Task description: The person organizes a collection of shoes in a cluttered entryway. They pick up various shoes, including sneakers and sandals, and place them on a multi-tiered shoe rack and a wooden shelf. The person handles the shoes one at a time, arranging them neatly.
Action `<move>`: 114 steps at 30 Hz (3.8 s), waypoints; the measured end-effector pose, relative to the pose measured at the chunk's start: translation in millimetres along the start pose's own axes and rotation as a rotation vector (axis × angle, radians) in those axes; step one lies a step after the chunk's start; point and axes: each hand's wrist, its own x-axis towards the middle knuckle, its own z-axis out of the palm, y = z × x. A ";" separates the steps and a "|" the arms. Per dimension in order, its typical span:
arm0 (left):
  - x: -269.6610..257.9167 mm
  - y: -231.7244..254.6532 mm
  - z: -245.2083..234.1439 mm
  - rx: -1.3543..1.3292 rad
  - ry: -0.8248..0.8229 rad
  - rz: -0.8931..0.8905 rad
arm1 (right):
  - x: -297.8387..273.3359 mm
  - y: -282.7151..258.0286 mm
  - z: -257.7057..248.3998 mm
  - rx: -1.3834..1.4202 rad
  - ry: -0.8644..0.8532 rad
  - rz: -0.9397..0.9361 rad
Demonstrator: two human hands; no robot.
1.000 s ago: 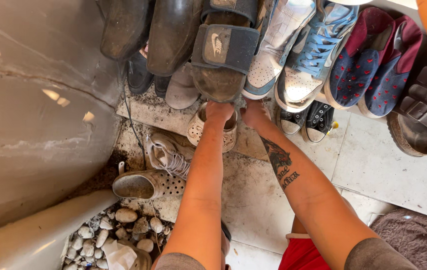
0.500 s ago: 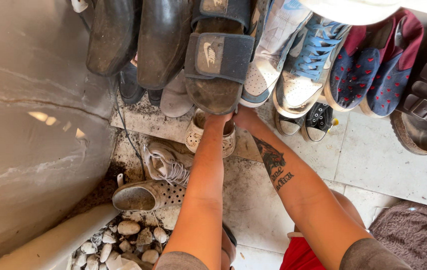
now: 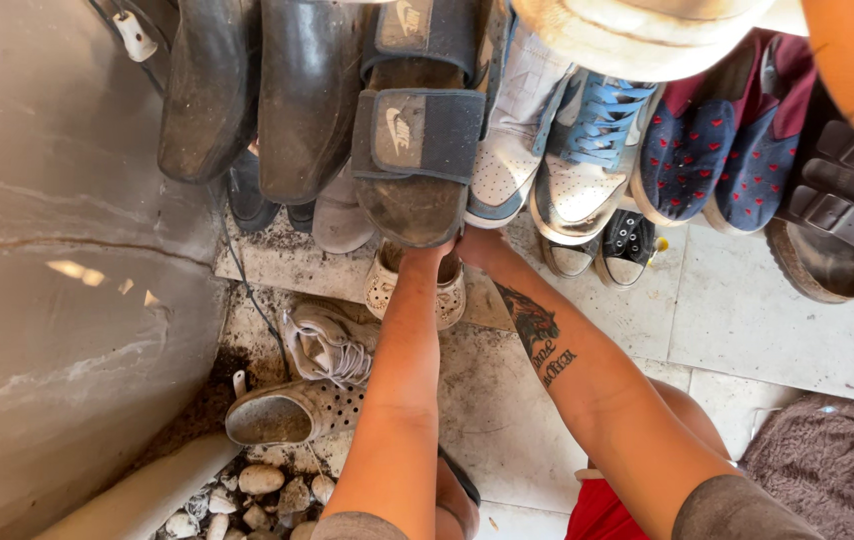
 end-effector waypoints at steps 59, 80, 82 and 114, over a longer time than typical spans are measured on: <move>-17.3 -0.9 -30.6 0.103 0.001 0.077 | -132.5 -12.2 -75.3 -0.092 0.160 -0.261; -94.0 21.0 -12.1 0.251 -0.076 -0.162 | -177.2 29.8 -92.8 -0.016 0.310 -0.319; -82.8 53.5 -9.5 0.175 -0.034 -0.093 | -176.4 42.8 -101.2 0.000 0.372 -0.336; -109.4 47.5 -23.3 0.105 0.288 0.053 | -173.2 0.1 -115.6 -0.016 0.373 -0.460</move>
